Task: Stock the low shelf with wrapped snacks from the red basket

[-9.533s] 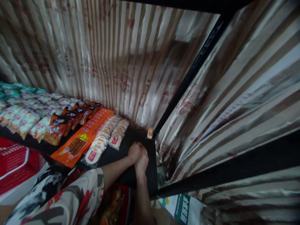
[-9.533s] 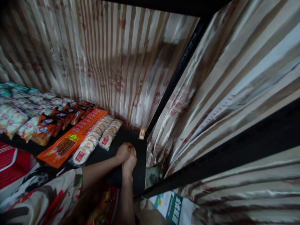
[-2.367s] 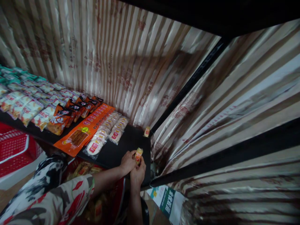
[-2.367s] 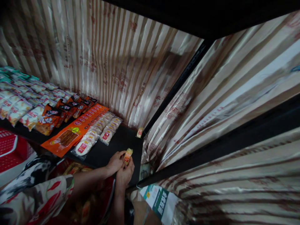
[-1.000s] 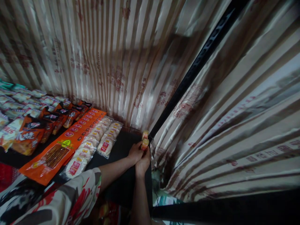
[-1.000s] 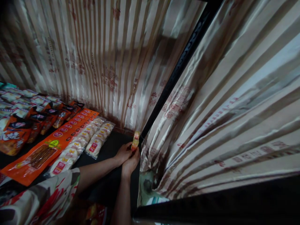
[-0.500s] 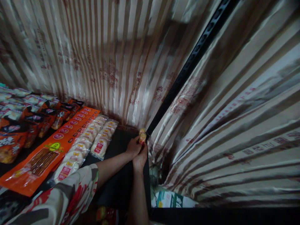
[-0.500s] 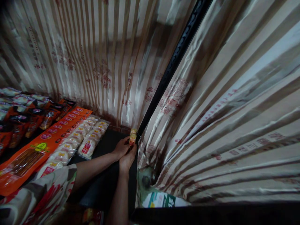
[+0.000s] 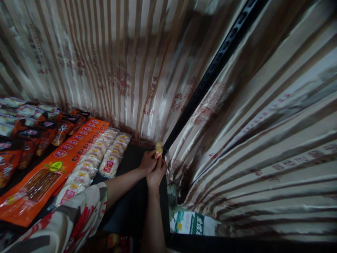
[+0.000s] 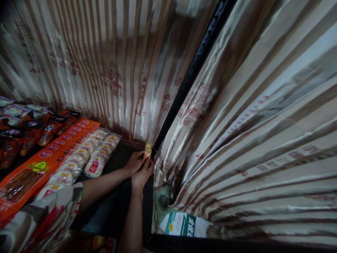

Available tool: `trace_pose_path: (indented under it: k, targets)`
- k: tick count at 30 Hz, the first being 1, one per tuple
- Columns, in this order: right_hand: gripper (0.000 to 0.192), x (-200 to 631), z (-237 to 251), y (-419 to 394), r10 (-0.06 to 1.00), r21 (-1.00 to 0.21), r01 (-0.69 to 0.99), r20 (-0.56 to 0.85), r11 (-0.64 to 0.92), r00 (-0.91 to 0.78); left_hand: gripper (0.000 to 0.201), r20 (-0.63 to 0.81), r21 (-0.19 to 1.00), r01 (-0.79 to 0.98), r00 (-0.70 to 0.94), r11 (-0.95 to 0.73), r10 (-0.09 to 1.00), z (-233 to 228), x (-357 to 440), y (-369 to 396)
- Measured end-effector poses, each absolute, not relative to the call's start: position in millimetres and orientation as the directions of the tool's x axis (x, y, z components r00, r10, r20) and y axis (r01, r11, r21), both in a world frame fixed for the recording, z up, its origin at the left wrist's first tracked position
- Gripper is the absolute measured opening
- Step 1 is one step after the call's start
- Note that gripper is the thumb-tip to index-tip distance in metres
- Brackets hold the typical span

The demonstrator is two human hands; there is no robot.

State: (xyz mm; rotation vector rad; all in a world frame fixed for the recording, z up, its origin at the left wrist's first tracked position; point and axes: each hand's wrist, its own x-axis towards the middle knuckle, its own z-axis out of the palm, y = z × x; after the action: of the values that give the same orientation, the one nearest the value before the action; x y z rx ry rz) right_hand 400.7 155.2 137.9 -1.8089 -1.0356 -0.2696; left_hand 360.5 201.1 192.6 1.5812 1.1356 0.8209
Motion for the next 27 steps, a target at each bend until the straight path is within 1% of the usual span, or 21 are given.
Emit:
trace_pose_path:
  k: [5, 11, 15, 18, 22, 24, 27]
  targets:
    - [0.052, 396.9, 146.0, 152.6, 0.544, -0.624, 0.761, 0.581, -0.179, 0.605, 0.034, 0.030, 0.961, 0.247, 0.352, -0.124, 0.936, 197.8, 359.7, 205.7]
    - [0.050, 399.6, 142.2, 153.8, 0.570, -0.603, 0.773, 0.572, -0.196, 0.590, 0.030, 0.077, 0.967, 0.197, 0.384, -0.163, 0.920, 190.4, 365.1, 210.6]
    - [0.048, 400.9, 139.3, 154.0, 0.575, -0.605, 0.778, 0.580, -0.171, 0.577, 0.034, 0.053, 0.983, 0.142, 0.379, -0.114, 0.924, 184.4, 368.5, 212.6]
    - [0.047, 400.6, 138.9, 153.4, 0.583, -0.614, 0.772, 0.571, -0.165, 0.579, 0.035, 0.024, 0.987, 0.135, 0.387, -0.082, 0.922, 182.1, 370.0, 213.7]
    - [0.048, 400.0, 137.9, 153.2, 0.586, -0.631, 0.758, 0.556, -0.163, 0.589, 0.040, 0.061, 0.989, 0.095, 0.425, -0.111, 0.903, 183.1, 370.2, 215.3]
    - [0.049, 400.3, 136.7, 153.4, 0.584, -0.643, 0.747, 0.545, -0.169, 0.601, 0.040, 0.086, 0.984, 0.105, 0.425, -0.144, 0.901, 184.2, 370.3, 216.3]
    - [0.048, 401.3, 134.3, 153.9, 0.584, -0.656, 0.735, 0.533, -0.171, 0.612, 0.039, 0.119, 0.961, 0.175, 0.433, -0.213, 0.894, 185.1, 370.9, 217.3]
